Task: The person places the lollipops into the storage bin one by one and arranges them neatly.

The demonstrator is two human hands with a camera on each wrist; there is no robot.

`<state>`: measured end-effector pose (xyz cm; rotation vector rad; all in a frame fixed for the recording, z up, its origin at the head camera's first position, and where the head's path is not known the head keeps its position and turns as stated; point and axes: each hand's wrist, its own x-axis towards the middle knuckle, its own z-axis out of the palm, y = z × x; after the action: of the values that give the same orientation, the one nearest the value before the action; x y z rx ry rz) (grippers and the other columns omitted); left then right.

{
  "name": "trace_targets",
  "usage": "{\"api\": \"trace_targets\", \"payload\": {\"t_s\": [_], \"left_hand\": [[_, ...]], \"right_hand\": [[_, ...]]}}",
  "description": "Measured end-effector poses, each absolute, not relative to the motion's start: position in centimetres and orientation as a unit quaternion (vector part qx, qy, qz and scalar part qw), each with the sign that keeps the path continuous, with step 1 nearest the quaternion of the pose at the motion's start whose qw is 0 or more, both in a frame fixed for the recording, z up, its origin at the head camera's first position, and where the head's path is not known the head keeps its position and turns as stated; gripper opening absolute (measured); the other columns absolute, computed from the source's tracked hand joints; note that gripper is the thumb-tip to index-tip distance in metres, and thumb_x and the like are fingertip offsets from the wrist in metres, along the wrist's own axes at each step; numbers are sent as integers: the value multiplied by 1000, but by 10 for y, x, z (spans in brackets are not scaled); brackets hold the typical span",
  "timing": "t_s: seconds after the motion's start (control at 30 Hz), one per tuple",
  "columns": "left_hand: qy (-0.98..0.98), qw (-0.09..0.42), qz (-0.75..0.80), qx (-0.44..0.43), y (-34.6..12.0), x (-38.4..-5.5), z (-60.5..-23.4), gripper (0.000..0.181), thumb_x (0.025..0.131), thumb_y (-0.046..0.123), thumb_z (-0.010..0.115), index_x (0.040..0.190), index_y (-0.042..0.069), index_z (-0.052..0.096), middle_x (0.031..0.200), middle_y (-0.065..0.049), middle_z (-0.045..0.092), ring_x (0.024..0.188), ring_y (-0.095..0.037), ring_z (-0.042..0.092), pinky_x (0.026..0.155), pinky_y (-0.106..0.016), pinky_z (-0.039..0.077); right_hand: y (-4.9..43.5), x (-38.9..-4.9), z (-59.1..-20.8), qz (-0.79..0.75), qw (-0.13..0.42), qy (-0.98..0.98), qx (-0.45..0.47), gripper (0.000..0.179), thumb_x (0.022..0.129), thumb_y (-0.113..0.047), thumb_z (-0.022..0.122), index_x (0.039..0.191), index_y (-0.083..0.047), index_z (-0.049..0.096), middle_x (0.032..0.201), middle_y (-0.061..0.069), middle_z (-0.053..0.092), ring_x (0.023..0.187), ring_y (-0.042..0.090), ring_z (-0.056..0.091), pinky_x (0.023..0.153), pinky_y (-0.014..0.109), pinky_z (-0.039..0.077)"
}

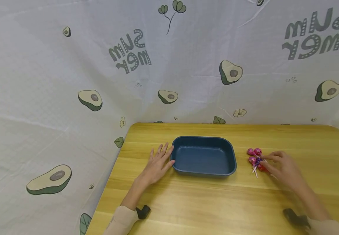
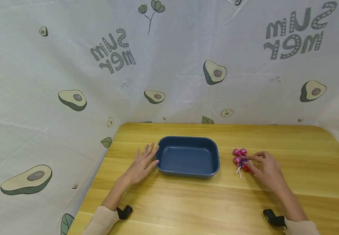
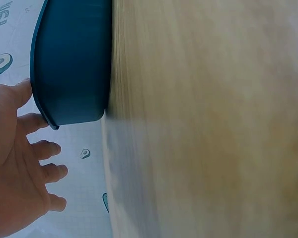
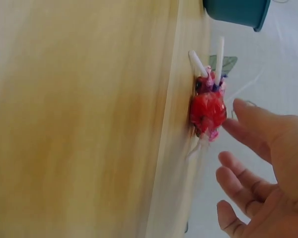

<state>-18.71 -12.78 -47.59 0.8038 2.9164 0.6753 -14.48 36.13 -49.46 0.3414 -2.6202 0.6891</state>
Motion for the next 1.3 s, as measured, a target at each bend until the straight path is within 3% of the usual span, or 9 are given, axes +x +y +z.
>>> {"api": "trace_targets", "payload": {"t_s": [0.1,0.23,0.6,0.87,1.03,1.3], "left_hand": [[941,22,218,259,-127,-188,-476,66,111,50,36,167,21,19,174,-15,16,162,-40,13,125,-72,7],[940,24,222,257,-127,-188,-476,66,111,50,37,167,21,19,174,-14,15,162,-39,12,125,-71,7],[939,29,229,253,-128,-187,-475,66,111,50,37,167,21,19,174,-13,13,163,-36,10,126,-70,6],[940,32,228,253,-128,-188,-475,66,111,51,36,168,22,18,174,-13,12,163,-36,10,126,-70,6],[940,36,227,251,-128,-188,-475,66,111,51,36,168,22,18,174,-12,12,163,-35,9,127,-69,5],[939,40,231,251,-127,-187,-474,66,112,50,35,168,21,17,174,-14,12,163,-37,10,127,-69,5]], "right_hand": [[360,-147,-494,247,190,-945,102,18,88,-10,80,101,2,79,104,34,65,90,46,61,69,43,45],[359,-150,-494,251,183,-947,80,19,89,-12,80,100,3,78,100,33,65,84,44,62,66,34,44],[353,-153,-491,247,147,-957,45,21,92,-16,78,99,3,78,99,29,66,85,38,61,67,34,41],[350,-156,-486,229,109,-965,65,24,91,-16,78,97,7,77,94,25,66,77,26,57,62,29,41],[351,-158,-485,224,76,-970,52,25,94,-16,75,97,8,77,97,29,65,79,31,60,64,33,45],[352,-159,-483,226,70,-969,70,22,92,-13,75,98,8,76,99,34,65,81,34,62,65,40,49]]}}
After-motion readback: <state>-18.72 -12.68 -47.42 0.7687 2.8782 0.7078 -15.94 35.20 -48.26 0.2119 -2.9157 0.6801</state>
